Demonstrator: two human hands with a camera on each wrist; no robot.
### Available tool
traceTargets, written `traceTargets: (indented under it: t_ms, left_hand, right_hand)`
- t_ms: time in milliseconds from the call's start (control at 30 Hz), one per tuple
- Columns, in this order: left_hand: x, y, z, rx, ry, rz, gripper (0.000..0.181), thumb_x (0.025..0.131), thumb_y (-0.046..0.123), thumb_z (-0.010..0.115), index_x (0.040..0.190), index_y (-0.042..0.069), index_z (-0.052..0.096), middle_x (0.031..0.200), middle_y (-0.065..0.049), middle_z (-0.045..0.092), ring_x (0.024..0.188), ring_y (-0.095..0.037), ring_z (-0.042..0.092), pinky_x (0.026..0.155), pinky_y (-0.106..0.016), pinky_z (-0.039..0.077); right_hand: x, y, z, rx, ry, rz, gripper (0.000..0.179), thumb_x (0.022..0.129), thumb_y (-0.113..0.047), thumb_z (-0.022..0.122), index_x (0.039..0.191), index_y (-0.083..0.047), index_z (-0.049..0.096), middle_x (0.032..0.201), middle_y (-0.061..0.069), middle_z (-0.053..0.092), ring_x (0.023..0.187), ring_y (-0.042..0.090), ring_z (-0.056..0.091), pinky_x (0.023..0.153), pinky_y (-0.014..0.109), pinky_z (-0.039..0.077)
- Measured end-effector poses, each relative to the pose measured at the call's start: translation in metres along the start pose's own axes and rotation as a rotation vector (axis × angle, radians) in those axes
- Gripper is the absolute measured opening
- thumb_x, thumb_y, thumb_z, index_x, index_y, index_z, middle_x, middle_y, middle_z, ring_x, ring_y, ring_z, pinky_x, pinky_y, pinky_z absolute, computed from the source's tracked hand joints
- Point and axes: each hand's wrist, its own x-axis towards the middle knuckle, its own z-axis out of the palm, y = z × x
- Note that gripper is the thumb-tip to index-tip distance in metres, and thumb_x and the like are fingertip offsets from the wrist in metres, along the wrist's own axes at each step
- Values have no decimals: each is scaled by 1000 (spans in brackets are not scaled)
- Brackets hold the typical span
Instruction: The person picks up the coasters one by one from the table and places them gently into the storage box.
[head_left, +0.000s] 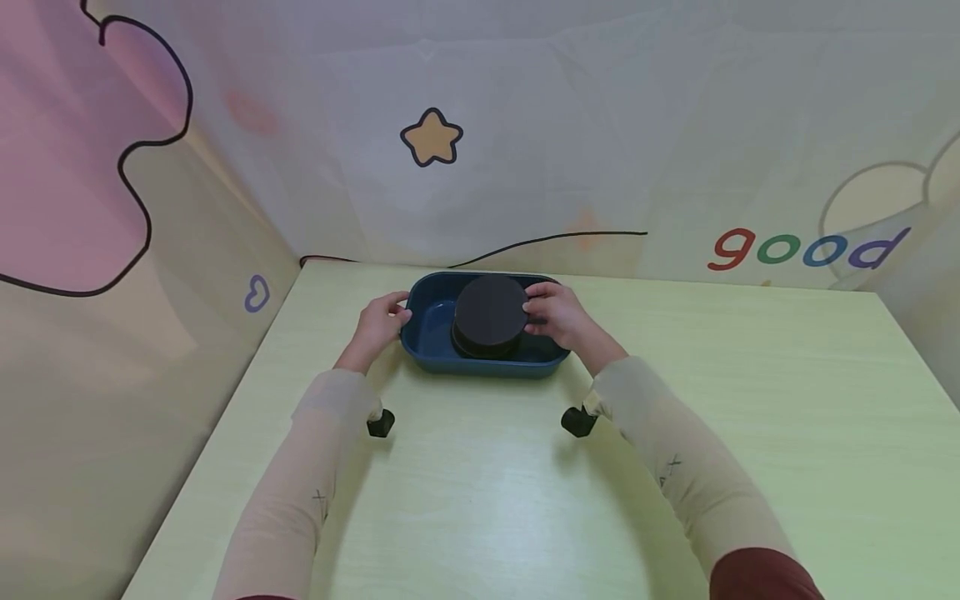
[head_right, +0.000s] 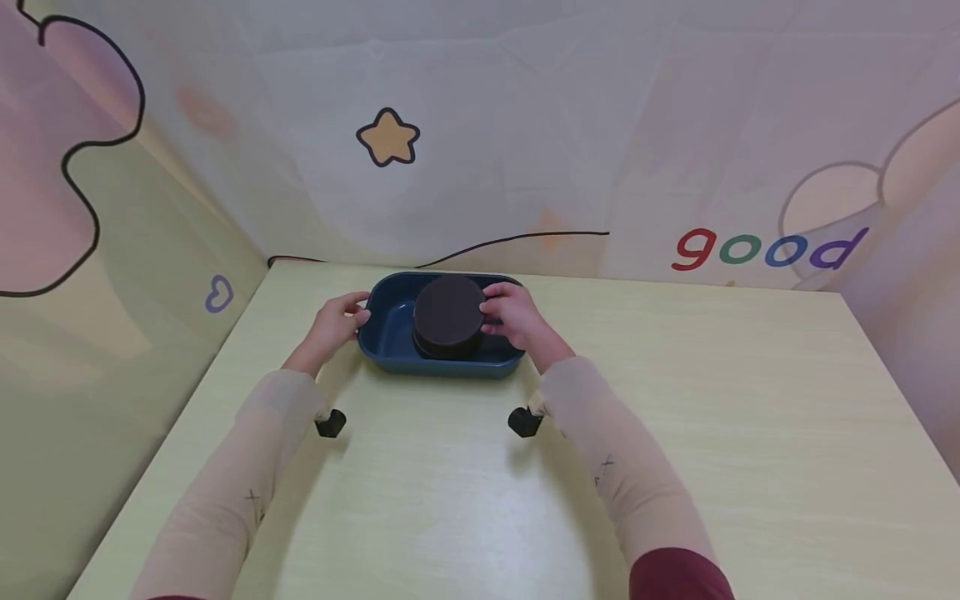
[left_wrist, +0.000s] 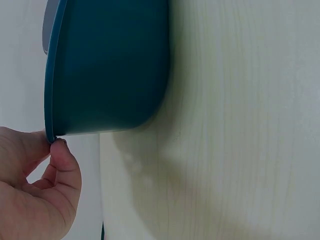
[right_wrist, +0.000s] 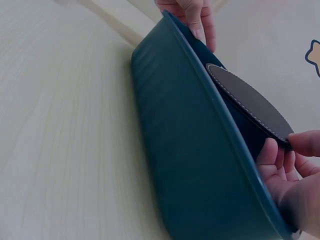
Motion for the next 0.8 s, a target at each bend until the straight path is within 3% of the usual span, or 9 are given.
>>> traceTargets:
  t_ms: [400, 800]
  left_hand:
    - [0, -1, 1, -14, 3, -3, 41, 92, 10, 46, 132, 10, 41, 104, -14, 50, 80, -19, 49, 69, -24, 51]
    - [1, -1, 1, -11, 8, -19, 41, 91, 11, 46, 132, 11, 41, 105, -14, 50, 81, -19, 49, 70, -24, 51]
  right_hand:
    - [12, 14, 8, 8, 46, 41, 14, 86, 4, 47, 93, -8, 46, 79, 2, 47, 60, 11, 50, 51, 22, 47]
    - [17, 15, 15, -75, 107, 88, 17, 85, 4, 48, 100, -4, 47, 72, 2, 47, 54, 11, 48, 48, 22, 47]
